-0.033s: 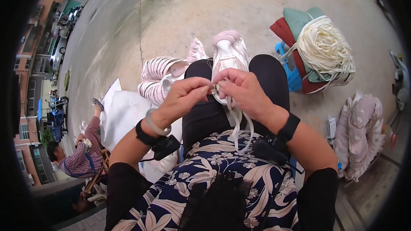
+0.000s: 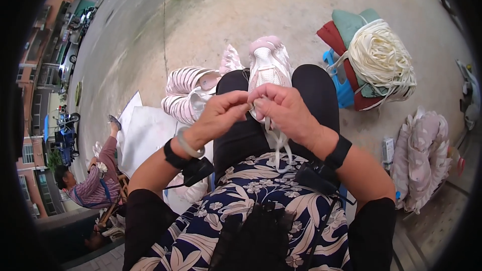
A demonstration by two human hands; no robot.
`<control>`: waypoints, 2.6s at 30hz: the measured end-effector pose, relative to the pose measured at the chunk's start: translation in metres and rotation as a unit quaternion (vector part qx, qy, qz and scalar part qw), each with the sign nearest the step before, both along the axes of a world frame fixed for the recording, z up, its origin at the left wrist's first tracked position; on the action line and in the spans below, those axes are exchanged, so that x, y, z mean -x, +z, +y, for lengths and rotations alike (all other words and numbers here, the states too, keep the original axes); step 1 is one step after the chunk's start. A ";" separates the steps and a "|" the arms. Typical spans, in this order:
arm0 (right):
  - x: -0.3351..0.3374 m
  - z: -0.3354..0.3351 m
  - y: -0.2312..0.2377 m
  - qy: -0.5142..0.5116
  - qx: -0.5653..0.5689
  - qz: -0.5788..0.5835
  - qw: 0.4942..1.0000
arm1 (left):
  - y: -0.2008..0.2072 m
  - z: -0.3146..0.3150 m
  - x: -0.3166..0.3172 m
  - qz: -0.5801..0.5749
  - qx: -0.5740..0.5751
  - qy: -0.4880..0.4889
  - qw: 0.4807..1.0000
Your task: The recorder is lacing white and pink sneakers while seated outdoors.
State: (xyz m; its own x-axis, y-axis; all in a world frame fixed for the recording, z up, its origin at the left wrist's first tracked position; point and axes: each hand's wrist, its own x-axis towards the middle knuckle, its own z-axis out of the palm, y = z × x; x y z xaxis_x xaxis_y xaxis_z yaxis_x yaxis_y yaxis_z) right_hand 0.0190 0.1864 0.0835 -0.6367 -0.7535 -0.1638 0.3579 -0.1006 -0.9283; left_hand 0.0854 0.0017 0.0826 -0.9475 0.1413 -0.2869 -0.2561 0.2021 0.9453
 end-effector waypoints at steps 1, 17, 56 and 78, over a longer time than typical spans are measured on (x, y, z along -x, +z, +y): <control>-0.002 0.003 0.005 0.021 -0.011 -0.005 1.000 | -0.011 0.006 0.003 0.062 0.015 -0.010 0.998; 0.041 0.106 -0.018 -0.091 0.020 -0.119 0.988 | -0.033 -0.050 -0.005 -0.026 -0.035 0.067 0.997; 0.074 0.016 -0.086 -0.105 -0.316 0.625 0.706 | -0.082 -0.020 0.050 0.280 0.468 -0.035 0.837; 0.075 0.339 -0.076 -0.221 -0.568 0.518 0.601 | -0.040 -0.277 -0.110 0.190 0.671 0.110 0.708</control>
